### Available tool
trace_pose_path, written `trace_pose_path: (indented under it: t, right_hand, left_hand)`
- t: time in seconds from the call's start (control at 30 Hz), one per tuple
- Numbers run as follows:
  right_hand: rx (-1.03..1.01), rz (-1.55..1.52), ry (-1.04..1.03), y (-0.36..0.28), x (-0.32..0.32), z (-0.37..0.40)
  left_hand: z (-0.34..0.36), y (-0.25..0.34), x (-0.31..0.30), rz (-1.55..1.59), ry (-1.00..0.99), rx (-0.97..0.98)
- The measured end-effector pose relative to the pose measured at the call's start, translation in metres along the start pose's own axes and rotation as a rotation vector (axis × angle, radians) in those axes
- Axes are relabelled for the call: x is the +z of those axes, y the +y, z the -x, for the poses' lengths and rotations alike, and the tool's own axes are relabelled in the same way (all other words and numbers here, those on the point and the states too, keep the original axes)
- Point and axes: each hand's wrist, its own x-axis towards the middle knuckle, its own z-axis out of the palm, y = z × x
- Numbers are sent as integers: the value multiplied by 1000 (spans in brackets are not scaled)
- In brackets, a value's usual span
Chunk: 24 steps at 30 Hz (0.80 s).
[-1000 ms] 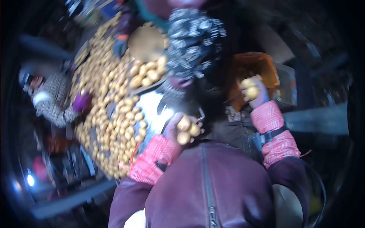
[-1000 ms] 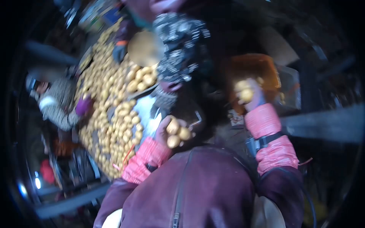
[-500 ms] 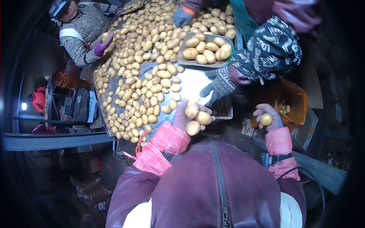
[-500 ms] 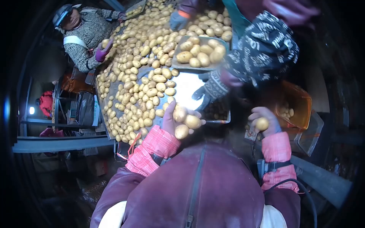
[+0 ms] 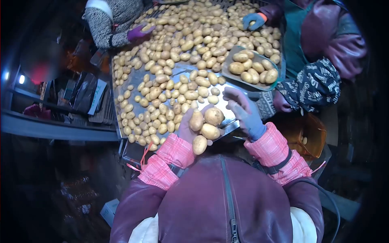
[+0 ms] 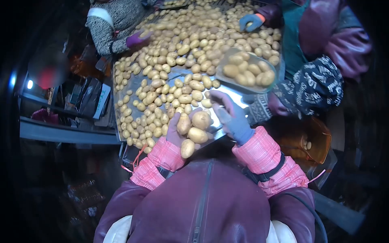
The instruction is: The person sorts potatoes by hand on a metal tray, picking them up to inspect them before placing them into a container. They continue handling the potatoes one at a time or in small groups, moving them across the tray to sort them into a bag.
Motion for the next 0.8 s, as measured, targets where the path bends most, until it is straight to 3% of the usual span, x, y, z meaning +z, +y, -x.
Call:
trace_pose_path:
  t: [0.07,0.2,0.23,0.27,0.33,0.47,0.5,0.53,0.67,0.77,0.8]
  right_hand:
    - [-24,95,79,24,4,-13]
    - [347,263,-33,62,7,-10]
    - [262,353,-39,69,15,-10]
    - [373,287,-100,68,15,-11]
    - [166,243,-154,85,24,-18]
    - [419,-84,-374,58,41,-27]
    - [454,-109,-422,47,47,-23]
    - [475,-130,-471,37,49,-25]
    - [454,-88,-547,49,22,-20]
    - [404,-330,-343,44,-8,-3]
    - [531,-415,-374,35,-30,4]
  left_hand:
    - [11,14,0,17,38,60]
    - [19,22,-37,19,2,100]
    - [18,24,-44,8,11,116]
    - [18,26,-47,-39,33,139]
    - [24,21,-47,-71,89,157]
    - [35,11,-28,-25,157,170]
    - [24,2,-42,10,213,133]
    - [32,4,-7,80,371,121]
    - [36,-23,-29,-110,193,93]
    - [29,-25,-19,-225,113,50]
    - [26,-22,-16,-235,140,68]
